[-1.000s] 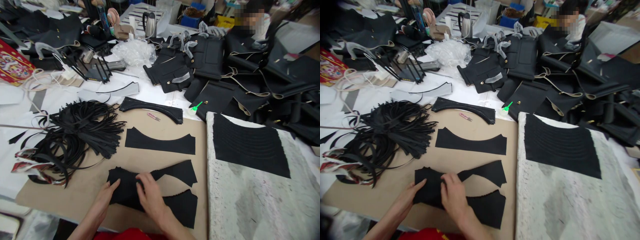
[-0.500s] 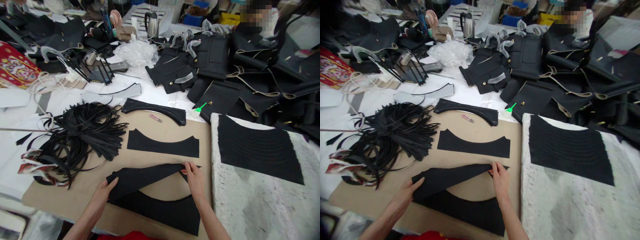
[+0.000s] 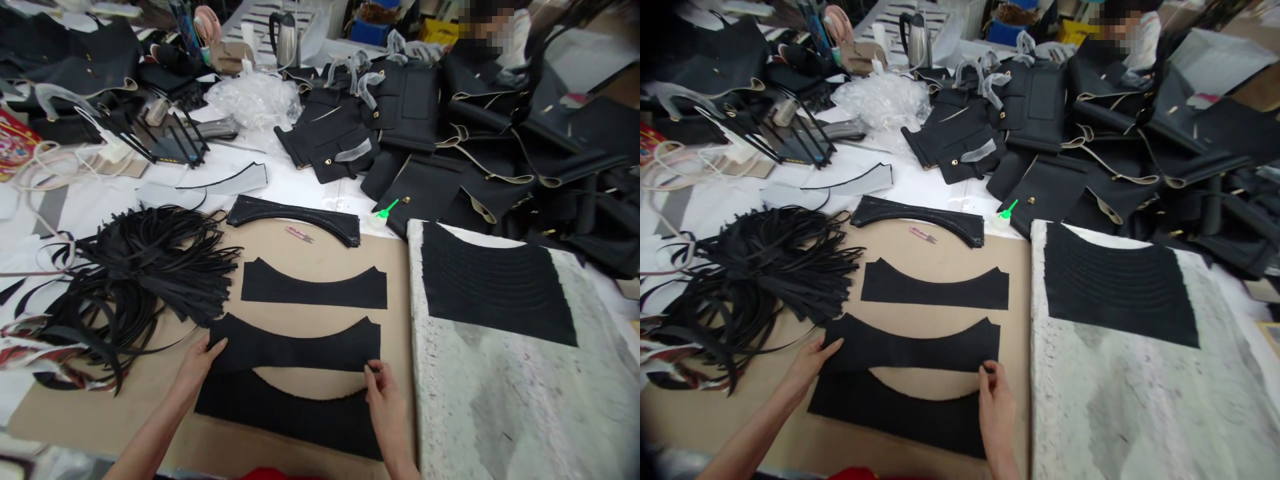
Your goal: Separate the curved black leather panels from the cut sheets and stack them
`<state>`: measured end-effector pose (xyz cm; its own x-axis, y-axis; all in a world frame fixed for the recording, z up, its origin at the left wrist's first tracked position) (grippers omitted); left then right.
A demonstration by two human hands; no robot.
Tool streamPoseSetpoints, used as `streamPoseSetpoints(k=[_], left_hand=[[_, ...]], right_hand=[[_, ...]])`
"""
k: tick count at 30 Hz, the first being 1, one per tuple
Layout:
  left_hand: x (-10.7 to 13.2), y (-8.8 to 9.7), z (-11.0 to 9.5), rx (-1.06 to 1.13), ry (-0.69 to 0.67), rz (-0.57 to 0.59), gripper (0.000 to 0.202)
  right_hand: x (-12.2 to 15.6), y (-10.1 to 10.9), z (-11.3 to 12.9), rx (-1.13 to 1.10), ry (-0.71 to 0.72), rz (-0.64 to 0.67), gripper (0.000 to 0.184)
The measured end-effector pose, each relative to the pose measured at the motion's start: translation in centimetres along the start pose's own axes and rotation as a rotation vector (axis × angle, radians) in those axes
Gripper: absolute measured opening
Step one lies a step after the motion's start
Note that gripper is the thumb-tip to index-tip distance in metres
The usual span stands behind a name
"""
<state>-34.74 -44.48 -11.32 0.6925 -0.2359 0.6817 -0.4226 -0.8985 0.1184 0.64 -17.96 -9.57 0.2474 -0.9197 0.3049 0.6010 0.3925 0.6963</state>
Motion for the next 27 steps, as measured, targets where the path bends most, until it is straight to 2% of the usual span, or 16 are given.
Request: streamPoseSetpoints(k=[2,4,7,9,14,18,23,27], left_hand=[[-0.6,0.2,0.3,-0.045,-0.034,0.012,0.053],[-1.1,0.4,0.6,-0.089,-0.068,0.014,0.055],[-1.8,0.8,1.1,-0.172,-0.126,-0.023,0.054],[-2.1,1.1,1.1,-0.236,-0.188,-0.055,0.053],[-1.7,0.9,0.4,-0.357,-0.302,-0.093,0.048],[-0.7,-0.1,-2.0,-0.326,-0.35,-0.073,0.041],[-0.7,-3.2,-6.0,-0.139,-0.304,0.07,0.045],[-3.0,-5.1,-8.2,-0.021,-0.338,0.082,0.054]], right_hand=[[-1.6,1.3,0.6,0.165,0.064,-0.102,0.049],[-3.2,1.8,1.4,0.308,0.113,-0.14,0.053],[-5.3,1.0,1.6,0.446,0.079,-0.104,0.052],[-6.0,0.3,1.4,0.449,0.02,-0.079,0.048],[-7.2,-0.3,0.6,0.328,-0.075,-0.005,0.039],[-8.2,0.5,0.1,0.189,-0.046,0.056,0.03],[-10.1,4.2,0.5,-0.176,-0.063,-0.101,0.042],[-13.3,5.2,3.4,-0.433,-0.035,-0.048,0.055]])
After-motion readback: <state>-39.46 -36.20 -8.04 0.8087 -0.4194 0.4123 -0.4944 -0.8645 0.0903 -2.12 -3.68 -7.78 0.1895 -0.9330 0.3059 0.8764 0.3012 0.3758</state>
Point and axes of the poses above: each hand's wrist, its own x-axis away from the middle knuckle, its own y-axis out of the back of the hand, z = x × y, the point moved 7 cm from there along -x, towards the middle knuckle, and after that the axes turned 1 degree about -z, right-handed, at the moved point
